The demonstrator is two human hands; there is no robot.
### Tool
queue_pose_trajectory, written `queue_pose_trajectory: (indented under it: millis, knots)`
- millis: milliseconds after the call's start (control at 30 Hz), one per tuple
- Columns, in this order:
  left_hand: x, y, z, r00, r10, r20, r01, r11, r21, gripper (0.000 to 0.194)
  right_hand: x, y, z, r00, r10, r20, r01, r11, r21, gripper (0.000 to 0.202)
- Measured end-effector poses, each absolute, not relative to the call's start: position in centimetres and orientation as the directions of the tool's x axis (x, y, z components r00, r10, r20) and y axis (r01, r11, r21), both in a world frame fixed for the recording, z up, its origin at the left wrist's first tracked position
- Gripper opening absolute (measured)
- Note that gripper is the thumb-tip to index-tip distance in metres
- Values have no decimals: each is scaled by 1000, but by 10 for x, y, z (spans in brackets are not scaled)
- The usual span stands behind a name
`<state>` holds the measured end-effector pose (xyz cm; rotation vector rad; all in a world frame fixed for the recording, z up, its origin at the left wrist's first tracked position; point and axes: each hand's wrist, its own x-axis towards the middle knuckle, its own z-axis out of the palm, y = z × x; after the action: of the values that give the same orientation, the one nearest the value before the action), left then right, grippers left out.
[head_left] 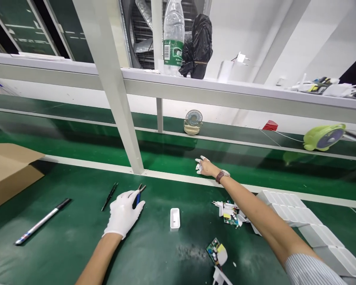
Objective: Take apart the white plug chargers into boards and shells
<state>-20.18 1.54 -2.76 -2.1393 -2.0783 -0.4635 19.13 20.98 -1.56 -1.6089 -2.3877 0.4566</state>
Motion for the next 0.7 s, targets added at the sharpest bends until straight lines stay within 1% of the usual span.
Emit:
queue_pose_trajectory:
  millis: [67,167,233,333,367,467,533,633,700]
  knots:
    - [-203,16,-29,24,952,306,991,-63,118,42,187,218,-15,-378,925,-16,859,345,-379,38]
    - [-205,18,-31,39,949,312,990,-80,118,43,192,217,-9,-380,925,-16,856,345,-386,30]
    - [-205,19,-31,30,945,325,988,-77,133,44,200,208,-3,-381,925,6,849,352,-394,25]
    - [-207,20,-24,1,923,386,982,-72,172,50,223,182,12,-354,933,70,842,351,-409,12]
    - [-209,20,-20,-25,912,409,981,-56,183,51,235,171,18,-334,938,98,843,344,-413,13]
    - [-217,21,-5,-166,881,443,975,78,210,51,280,137,35,-277,948,157,846,318,-428,26]
    - [-225,23,3,-266,866,424,957,185,223,50,309,117,41,-247,956,155,849,291,-440,27]
    - [-238,28,6,-376,856,354,922,310,230,52,331,101,40,-238,965,112,852,263,-453,29]
    - [-245,31,3,-427,860,281,900,375,221,55,322,100,34,-277,959,59,848,273,-453,36]
